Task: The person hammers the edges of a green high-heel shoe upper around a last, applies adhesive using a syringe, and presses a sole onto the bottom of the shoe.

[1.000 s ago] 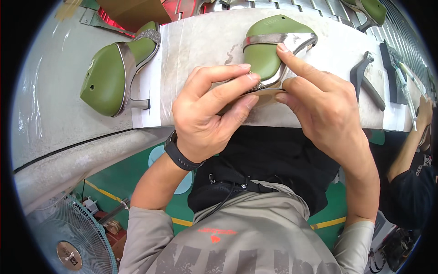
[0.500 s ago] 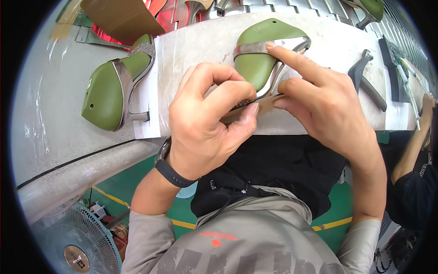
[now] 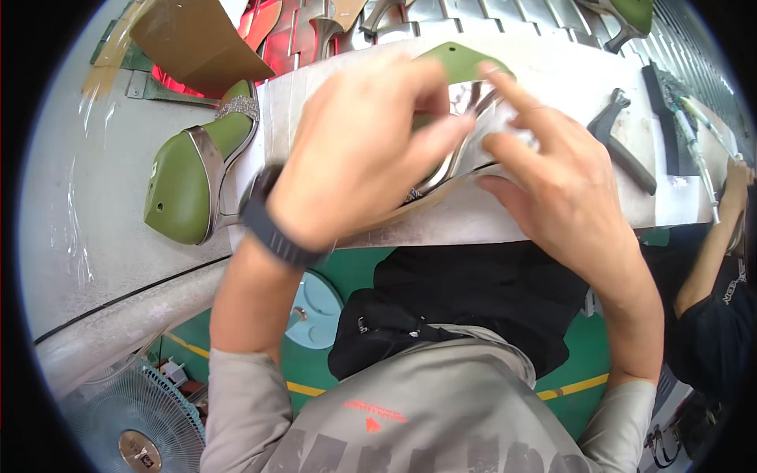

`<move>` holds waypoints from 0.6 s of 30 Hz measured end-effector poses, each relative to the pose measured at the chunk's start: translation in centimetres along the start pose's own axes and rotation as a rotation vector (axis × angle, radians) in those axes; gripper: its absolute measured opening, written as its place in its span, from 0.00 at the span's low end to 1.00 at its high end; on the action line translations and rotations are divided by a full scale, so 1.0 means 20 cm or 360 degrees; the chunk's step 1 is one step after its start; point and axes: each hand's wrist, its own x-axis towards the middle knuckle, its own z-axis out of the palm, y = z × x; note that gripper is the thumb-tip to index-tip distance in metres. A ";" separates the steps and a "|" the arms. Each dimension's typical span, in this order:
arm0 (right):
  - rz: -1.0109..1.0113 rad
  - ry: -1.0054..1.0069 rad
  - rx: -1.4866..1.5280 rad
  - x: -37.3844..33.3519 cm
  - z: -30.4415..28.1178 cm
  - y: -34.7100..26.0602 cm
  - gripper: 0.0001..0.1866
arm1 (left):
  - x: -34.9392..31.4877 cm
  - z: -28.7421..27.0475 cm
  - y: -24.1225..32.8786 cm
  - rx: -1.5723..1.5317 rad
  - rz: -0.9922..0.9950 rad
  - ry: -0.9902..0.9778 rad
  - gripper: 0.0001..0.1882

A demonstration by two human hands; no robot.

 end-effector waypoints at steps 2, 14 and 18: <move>0.0032 -0.0028 -0.0127 -0.04 -0.04 0.06 0.10 | 0.20 0.10 -0.13 0.0109 0.0272 0.0181 0.22; 0.0578 0.0261 0.1052 0.01 -0.24 -0.27 0.32 | -0.06 0.10 -0.23 -0.1000 0.0380 0.0289 0.21; 0.0193 0.0130 0.0882 0.10 -0.23 -0.37 0.25 | -0.22 0.08 -0.21 -0.1084 0.0274 0.0267 0.17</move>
